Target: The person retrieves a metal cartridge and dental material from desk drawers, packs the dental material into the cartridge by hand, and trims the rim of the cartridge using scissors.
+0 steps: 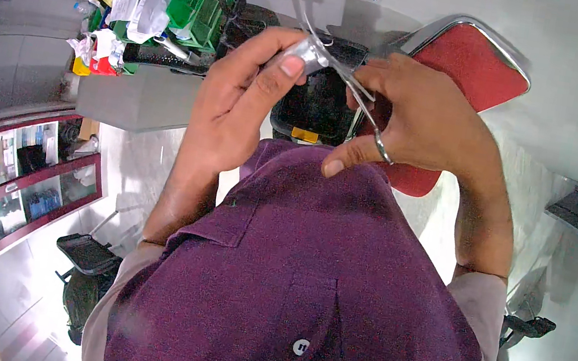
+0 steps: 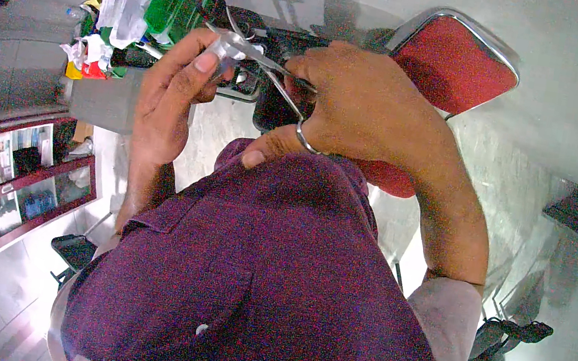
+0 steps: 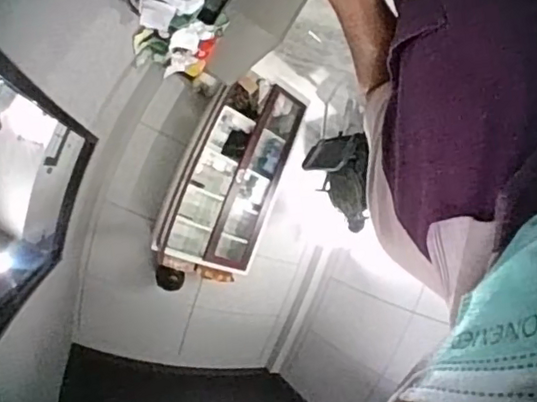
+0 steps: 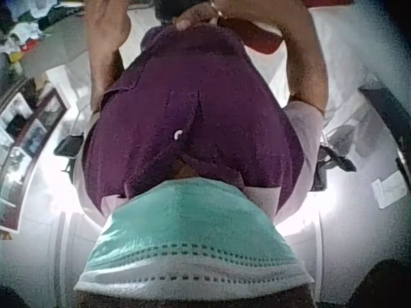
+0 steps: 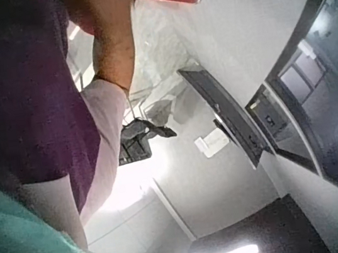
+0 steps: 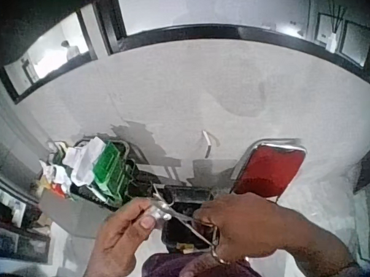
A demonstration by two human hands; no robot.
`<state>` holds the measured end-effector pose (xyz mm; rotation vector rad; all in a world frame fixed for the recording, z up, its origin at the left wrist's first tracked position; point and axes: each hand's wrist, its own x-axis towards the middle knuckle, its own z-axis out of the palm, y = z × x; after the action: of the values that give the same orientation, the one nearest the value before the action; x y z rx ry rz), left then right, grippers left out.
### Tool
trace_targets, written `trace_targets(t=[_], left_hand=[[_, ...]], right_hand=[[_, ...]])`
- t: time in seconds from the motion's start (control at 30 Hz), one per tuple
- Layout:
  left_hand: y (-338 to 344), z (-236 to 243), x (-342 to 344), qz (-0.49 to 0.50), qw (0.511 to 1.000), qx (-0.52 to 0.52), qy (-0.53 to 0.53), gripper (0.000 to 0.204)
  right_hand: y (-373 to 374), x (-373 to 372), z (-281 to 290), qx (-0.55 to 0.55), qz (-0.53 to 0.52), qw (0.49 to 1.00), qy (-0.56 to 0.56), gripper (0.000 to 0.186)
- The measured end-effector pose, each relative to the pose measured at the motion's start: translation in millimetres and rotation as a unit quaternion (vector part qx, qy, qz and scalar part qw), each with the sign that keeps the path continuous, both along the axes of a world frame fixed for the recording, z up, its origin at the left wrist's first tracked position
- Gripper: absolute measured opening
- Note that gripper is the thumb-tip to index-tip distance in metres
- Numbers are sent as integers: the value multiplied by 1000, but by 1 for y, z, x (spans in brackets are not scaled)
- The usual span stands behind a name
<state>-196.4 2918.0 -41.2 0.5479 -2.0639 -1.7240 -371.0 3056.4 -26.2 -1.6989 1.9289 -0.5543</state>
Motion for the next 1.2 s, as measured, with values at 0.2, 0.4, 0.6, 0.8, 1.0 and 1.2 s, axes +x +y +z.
trace_targets(t=[0.2, 0.4, 0.6, 0.8, 1.0, 1.2], left_hand=[[-7, 4, 2, 22, 996, 61, -65, 39], [-13, -4, 4, 11, 986, 165, -12, 43], [-10, -3, -5, 54, 994, 41, 83, 24], [-8, -5, -4, 82, 993, 51, 61, 32], [-9, -3, -2, 49, 997, 7, 61, 29], [-6, -2, -2, 58, 997, 17, 48, 27]], right_hand=[[-1, -2, -4, -7, 25, 998, 61, 58], [-1, -4, -15, -51, 41, 995, 73, 47], [0, 2, -19, -62, -36, 997, -4, 51], [-2, 9, -17, 38, -52, 993, -95, 63], [-4, 14, -24, -23, -61, 995, -77, 68], [-8, 12, -23, 7, -50, 997, -59, 67]])
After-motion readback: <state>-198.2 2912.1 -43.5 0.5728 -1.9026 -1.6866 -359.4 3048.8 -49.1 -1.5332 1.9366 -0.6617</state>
